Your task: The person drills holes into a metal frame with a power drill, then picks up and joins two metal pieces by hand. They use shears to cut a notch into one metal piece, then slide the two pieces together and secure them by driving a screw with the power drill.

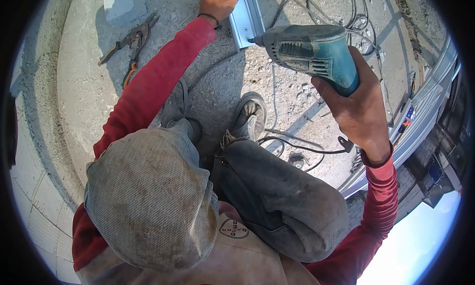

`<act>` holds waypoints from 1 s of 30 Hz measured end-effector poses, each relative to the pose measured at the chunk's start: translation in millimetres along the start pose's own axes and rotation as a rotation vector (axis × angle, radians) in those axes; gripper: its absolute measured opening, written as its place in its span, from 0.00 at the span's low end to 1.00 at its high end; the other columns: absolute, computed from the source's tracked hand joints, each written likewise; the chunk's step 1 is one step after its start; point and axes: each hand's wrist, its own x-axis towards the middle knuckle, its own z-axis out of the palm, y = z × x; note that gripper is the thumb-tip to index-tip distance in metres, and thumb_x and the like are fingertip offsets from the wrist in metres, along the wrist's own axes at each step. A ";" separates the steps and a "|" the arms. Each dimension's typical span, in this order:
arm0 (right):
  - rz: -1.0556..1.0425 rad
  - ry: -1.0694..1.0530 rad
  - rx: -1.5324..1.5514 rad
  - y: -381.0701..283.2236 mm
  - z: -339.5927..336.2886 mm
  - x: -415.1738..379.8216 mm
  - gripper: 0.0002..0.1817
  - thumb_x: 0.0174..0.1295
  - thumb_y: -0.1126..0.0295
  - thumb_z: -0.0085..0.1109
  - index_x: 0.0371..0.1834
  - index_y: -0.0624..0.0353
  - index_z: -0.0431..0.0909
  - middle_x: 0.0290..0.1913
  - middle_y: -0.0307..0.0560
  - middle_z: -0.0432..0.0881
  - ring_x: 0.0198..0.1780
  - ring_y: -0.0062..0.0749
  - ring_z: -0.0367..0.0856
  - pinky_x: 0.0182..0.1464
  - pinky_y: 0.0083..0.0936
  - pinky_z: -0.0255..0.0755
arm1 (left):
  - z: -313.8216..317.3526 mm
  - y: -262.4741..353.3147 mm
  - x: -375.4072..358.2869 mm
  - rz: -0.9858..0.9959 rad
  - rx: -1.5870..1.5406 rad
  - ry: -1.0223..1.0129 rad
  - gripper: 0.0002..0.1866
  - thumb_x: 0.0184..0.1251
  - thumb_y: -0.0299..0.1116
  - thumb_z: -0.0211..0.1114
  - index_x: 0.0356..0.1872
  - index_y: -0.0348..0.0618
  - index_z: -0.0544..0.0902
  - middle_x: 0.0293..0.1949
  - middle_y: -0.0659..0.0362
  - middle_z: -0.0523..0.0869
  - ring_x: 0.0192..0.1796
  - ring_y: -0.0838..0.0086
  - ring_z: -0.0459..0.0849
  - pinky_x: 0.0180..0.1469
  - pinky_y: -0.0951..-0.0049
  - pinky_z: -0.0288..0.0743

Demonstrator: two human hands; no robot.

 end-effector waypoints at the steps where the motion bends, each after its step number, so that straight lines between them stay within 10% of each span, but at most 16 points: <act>1: -0.002 0.000 0.000 -0.7 -0.7 0.0 0.23 0.62 0.70 0.73 0.57 0.66 0.77 0.43 0.56 0.88 0.41 0.37 0.88 0.47 0.34 0.79 | -0.2 -1.9 0.1 0.002 -0.053 -0.034 0.56 0.56 0.39 0.81 0.78 0.30 0.53 0.58 0.39 0.83 0.60 0.53 0.82 0.64 0.60 0.76; 11: 0.028 -0.029 0.012 -4.5 -1.9 -1.2 0.22 0.63 0.71 0.72 0.58 0.66 0.76 0.43 0.55 0.88 0.41 0.35 0.87 0.48 0.33 0.79 | 9.3 -29.8 2.5 -0.001 -0.077 -0.116 0.49 0.59 0.38 0.78 0.76 0.32 0.59 0.57 0.42 0.85 0.56 0.51 0.84 0.62 0.61 0.77; 13: 0.034 -0.028 0.009 -3.2 -1.0 -1.3 0.22 0.63 0.72 0.72 0.58 0.66 0.76 0.43 0.55 0.88 0.42 0.35 0.87 0.49 0.33 0.79 | 16.0 -58.4 8.2 0.600 0.629 0.064 0.41 0.61 0.35 0.74 0.72 0.31 0.65 0.55 0.44 0.86 0.53 0.51 0.85 0.60 0.60 0.78; 14: 0.019 -0.019 0.015 -1.4 -0.3 -2.3 0.23 0.63 0.72 0.72 0.58 0.66 0.76 0.42 0.54 0.88 0.39 0.34 0.86 0.46 0.32 0.78 | 17.0 -62.6 7.1 0.600 0.630 0.065 0.41 0.61 0.35 0.74 0.72 0.31 0.65 0.55 0.44 0.86 0.53 0.51 0.85 0.60 0.60 0.78; 16: -0.002 -0.007 0.019 -2.9 -0.6 -2.4 0.23 0.63 0.72 0.72 0.59 0.66 0.76 0.41 0.53 0.88 0.36 0.32 0.85 0.44 0.31 0.78 | 15.8 -54.2 4.4 0.171 0.158 -0.029 0.37 0.62 0.37 0.73 0.70 0.32 0.69 0.56 0.45 0.86 0.56 0.53 0.83 0.65 0.61 0.75; 20: 0.167 -0.036 0.095 -15.0 -7.4 -6.8 0.23 0.64 0.72 0.71 0.60 0.66 0.76 0.34 0.46 0.85 0.24 0.22 0.78 0.28 0.24 0.72 | 22.3 -69.6 12.0 0.410 0.409 -0.009 0.42 0.60 0.43 0.75 0.72 0.33 0.68 0.58 0.46 0.85 0.61 0.57 0.81 0.71 0.64 0.68; 23: 0.190 -0.008 0.128 -16.6 -10.5 -11.6 0.23 0.64 0.72 0.70 0.60 0.66 0.76 0.31 0.42 0.84 0.20 0.17 0.74 0.22 0.20 0.67 | 5.8 -11.0 -5.5 -0.067 -0.187 -0.105 0.45 0.61 0.46 0.75 0.74 0.35 0.64 0.62 0.45 0.82 0.71 0.65 0.74 0.77 0.66 0.58; 30: 0.215 0.038 0.272 -4.7 -5.7 -24.3 0.26 0.65 0.70 0.71 0.63 0.66 0.75 0.29 0.40 0.83 0.18 0.15 0.72 0.19 0.17 0.66 | 4.0 19.5 -8.2 -0.113 0.302 -0.061 0.47 0.57 0.40 0.78 0.68 0.25 0.58 0.49 0.33 0.85 0.51 0.41 0.87 0.57 0.52 0.81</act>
